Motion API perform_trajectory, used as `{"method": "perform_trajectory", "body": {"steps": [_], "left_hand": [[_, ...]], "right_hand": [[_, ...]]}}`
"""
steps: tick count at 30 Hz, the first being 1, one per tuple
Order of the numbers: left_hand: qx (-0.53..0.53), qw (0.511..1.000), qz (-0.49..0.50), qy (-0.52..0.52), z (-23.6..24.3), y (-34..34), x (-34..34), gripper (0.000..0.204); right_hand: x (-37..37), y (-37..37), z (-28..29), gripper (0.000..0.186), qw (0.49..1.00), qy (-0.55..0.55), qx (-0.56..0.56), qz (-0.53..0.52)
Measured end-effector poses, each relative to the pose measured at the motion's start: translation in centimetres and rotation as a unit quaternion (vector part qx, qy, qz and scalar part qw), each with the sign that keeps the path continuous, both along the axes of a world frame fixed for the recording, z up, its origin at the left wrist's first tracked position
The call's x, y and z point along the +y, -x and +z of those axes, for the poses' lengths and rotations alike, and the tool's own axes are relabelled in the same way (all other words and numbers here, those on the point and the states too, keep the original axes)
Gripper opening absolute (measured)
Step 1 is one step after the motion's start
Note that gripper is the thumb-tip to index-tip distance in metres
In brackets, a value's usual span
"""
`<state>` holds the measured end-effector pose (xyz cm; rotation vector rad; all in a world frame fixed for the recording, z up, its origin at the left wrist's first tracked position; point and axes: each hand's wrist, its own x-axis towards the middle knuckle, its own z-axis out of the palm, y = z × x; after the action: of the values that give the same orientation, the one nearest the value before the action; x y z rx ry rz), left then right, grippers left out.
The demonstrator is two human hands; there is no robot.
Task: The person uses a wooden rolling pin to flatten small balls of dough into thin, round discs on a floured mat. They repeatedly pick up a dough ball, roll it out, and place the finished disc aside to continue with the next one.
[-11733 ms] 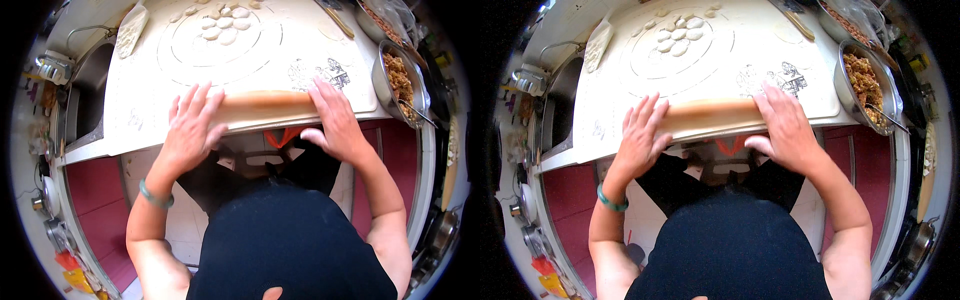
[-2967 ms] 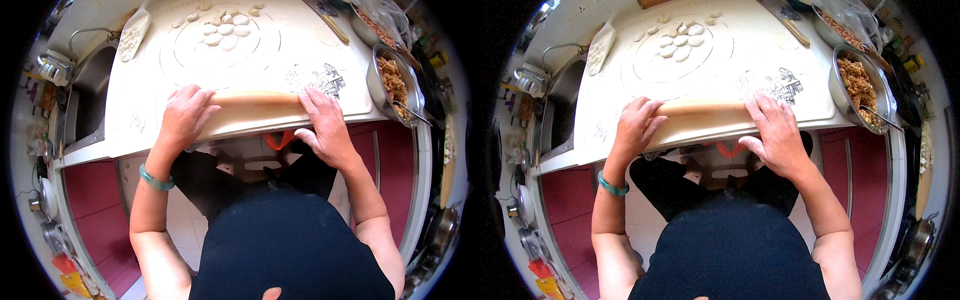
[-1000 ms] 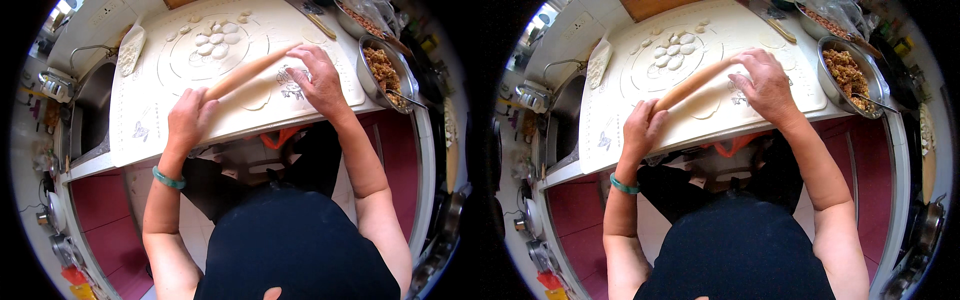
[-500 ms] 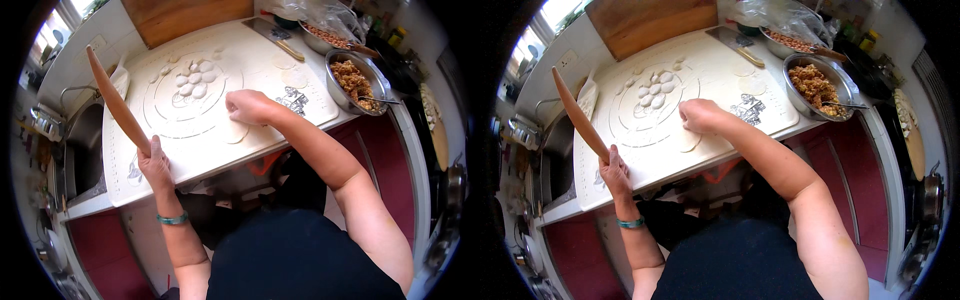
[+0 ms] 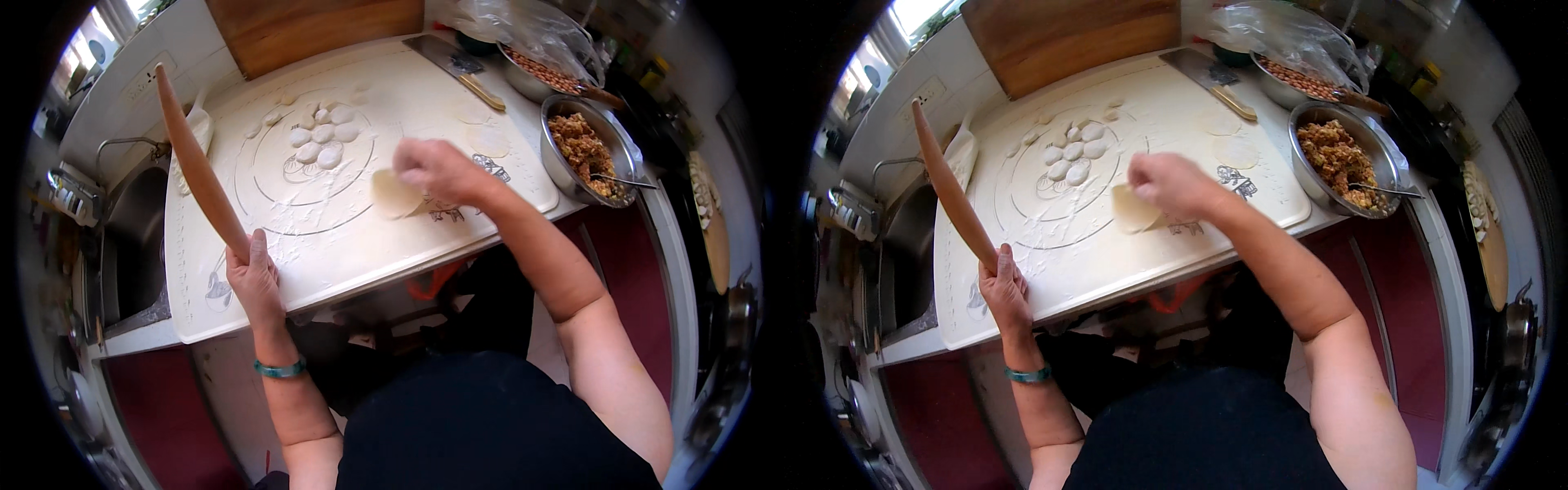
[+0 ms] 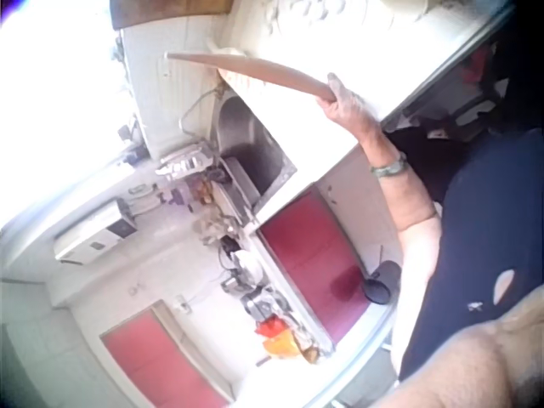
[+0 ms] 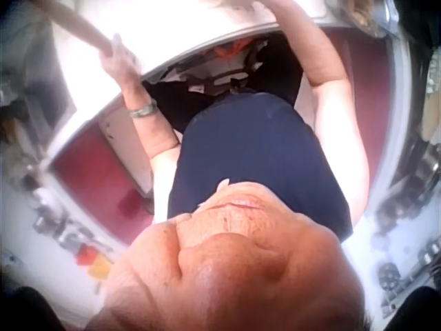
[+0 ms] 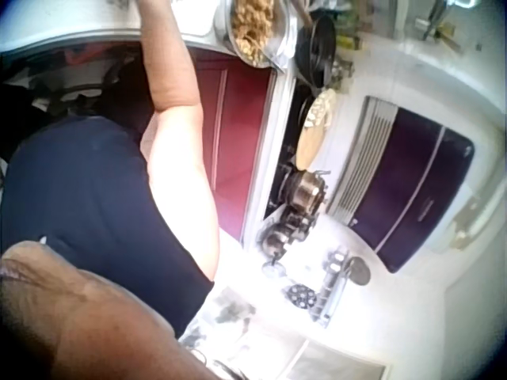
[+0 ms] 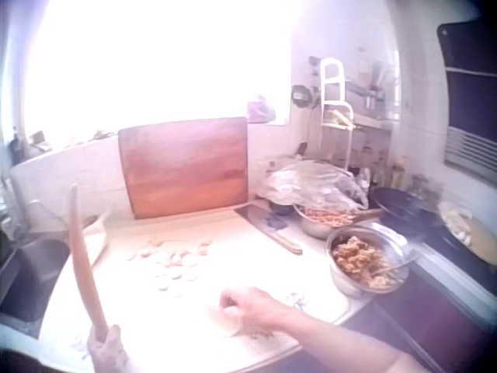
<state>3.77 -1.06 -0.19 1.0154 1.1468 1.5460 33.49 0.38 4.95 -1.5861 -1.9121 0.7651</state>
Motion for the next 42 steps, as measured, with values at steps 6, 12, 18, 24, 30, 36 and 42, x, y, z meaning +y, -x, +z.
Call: {"method": "perform_trajectory", "body": {"steps": [6,12,18,24,30,36,42], "left_hand": [[-0.003,1.0,-0.017,0.002,0.5,-0.2,-0.1,0.015],[-0.014,1.0,-0.011,0.005,0.2,-0.2,0.1,0.013],[-0.01,1.0,-0.017,0.016,0.1,0.1,0.2,0.012],[-0.007,1.0,-0.019,0.003,0.0,0.3,0.1,0.015],[0.023,1.0,-0.016,-0.01,-0.2,0.3,0.3,0.017],[0.025,1.0,-0.011,-0.01,0.1,0.1,0.3,0.017],[0.046,0.999,0.001,-0.02,0.1,0.1,0.0,0.017]], "right_hand": [[5.9,-7.4,0.5,0.026,0.989,-0.094,-0.033,-0.105],[8.0,-6.9,-0.8,0.038,0.96,-0.22,-0.119,-0.129],[7.1,4.4,-3.8,0.04,0.967,-0.182,-0.146,0.106],[4.7,6.5,-3.9,0.039,0.939,-0.177,-0.261,0.136],[3.3,3.8,-2.8,0.031,0.992,-0.091,-0.065,0.056],[4.2,4.8,-3.7,0.032,0.969,-0.153,-0.179,0.079],[3.8,4.7,-2.0,0.023,0.984,-0.116,-0.129,0.031]]}}
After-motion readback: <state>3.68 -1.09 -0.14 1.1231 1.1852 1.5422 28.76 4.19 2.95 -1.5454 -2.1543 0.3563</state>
